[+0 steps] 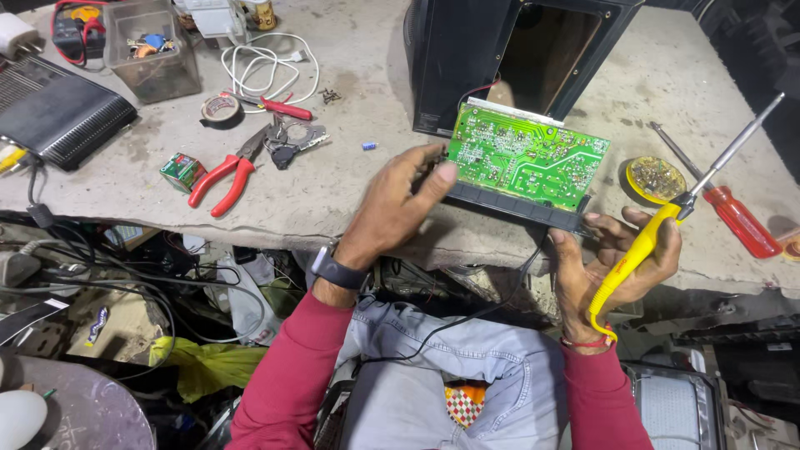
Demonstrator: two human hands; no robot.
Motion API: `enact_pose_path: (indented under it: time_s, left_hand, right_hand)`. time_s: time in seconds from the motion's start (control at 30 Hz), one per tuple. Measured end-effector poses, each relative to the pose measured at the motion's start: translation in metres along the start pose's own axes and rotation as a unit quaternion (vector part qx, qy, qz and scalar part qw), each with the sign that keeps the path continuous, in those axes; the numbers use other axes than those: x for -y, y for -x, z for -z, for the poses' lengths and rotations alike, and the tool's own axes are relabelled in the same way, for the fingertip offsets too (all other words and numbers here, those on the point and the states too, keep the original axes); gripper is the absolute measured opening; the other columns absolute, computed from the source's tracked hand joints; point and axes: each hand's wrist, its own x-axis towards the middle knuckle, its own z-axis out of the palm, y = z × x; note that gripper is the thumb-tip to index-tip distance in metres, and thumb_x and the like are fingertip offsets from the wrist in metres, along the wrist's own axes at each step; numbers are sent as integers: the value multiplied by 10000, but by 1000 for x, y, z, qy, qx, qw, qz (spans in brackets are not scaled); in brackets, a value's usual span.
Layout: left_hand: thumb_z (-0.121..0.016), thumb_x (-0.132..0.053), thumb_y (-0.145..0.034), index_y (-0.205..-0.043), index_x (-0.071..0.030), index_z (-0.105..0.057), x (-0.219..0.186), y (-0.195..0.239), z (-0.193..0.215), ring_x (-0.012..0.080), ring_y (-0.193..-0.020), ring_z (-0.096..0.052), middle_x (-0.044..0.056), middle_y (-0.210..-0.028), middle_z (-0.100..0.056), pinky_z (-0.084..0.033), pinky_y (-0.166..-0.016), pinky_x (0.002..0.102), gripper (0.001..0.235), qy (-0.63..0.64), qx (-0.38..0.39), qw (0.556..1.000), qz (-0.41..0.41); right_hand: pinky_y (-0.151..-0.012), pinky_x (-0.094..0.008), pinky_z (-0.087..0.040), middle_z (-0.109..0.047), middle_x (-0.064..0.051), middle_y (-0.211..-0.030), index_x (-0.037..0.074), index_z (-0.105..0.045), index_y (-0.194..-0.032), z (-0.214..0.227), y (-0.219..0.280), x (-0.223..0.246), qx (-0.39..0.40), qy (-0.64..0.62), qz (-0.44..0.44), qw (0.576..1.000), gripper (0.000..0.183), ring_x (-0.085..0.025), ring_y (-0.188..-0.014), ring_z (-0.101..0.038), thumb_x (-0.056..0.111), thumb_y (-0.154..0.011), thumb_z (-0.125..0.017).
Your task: The person opens a battery charger, removes and replaces batteries, then closes the unit. The person then uses a soldering iron to work on a green circuit board, applying heat to specific points on the board.
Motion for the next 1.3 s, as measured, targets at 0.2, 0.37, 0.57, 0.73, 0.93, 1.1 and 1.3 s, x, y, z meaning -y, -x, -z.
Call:
enact_pose_path:
  time_s: [0.2, 0.37, 0.57, 0.73, 0.93, 1.1, 1.3]
  left_hand:
    - [-679, -498, -956, -1251, -15, -672, 7, 2, -1, 319, -1178, -648, 161, -1247, -684, -508, -1014, 428, 566, -111, -6, 979, -174]
    - [-682, -485, -960, -1276, -5, -656, 12, 3, 0, 350, -1204, -626, 165, -1254, -675, -487, -1032, 447, 576, -118, -6, 973, -200]
    - [-690, -468, -963, -1267, -9, -652, 10, 5, -1, 357, -1240, -608, 159, -1282, -671, -473, -1060, 457, 552, -132, -12, 969, -208]
    - [-791, -407, -822, -1282, 29, -609, 13, 5, -1, 386, -1219, -564, 195, -1285, -633, -433, -1023, 484, 659, -159, -6, 965, -207]
    - [-686, -23, -876, -1327, 30, -603, 17, 4, 0, 393, -1255, -608, 211, -1335, -639, -485, -1084, 445, 461, -127, -37, 959, -249]
    - [-687, 29, -952, -1313, 34, -635, 20, 12, 0, 326, -1162, -684, 195, -1269, -682, -543, -1006, 365, 365, -78, -28, 972, -219]
    - [-716, 51, -958, -1300, 13, -665, 13, 18, -5, 257, -1119, -705, 162, -1241, -696, -568, -933, 333, 347, -46, -34, 974, -219]
  right_hand:
    - [-1035, -361, -555, -448, -88, -1422, 216, -202, -1636, 0, 2, 3, -1, 3, -6, 1000, 1037, -217, -1134, -616, -90, -958, -924]
    - [-1033, -348, -548, -470, -81, -1401, 214, -200, -1639, 3, 5, 1, -1, 18, 5, 1000, 1013, -205, -1126, -608, -26, -977, -929]
    - [-1042, -343, -539, -476, -85, -1383, 199, -191, -1634, 3, 5, -4, -6, 29, 4, 1000, 994, -201, -1136, -590, -6, -987, -917]
    - [-1036, -355, -547, -477, -92, -1374, 188, -194, -1634, 0, 2, 4, -20, 22, -9, 1000, 996, -211, -1114, -608, -35, -982, -912]
    - [-1013, -365, -558, -452, -114, -1411, 174, -150, -1633, -7, -4, 17, -41, 29, -10, 999, 1027, -252, -1100, -650, -108, -978, -889]
    - [-990, -358, -539, -451, -135, -1447, 132, -165, -1612, -5, -11, 22, -47, 48, -22, 998, 994, -256, -1098, -651, -113, -949, -864]
    - [-1064, -391, -525, -467, -117, -1417, 141, -193, -1605, -10, -24, 37, -69, 82, 24, 994, 945, -267, -1186, -611, -105, -953, -830]
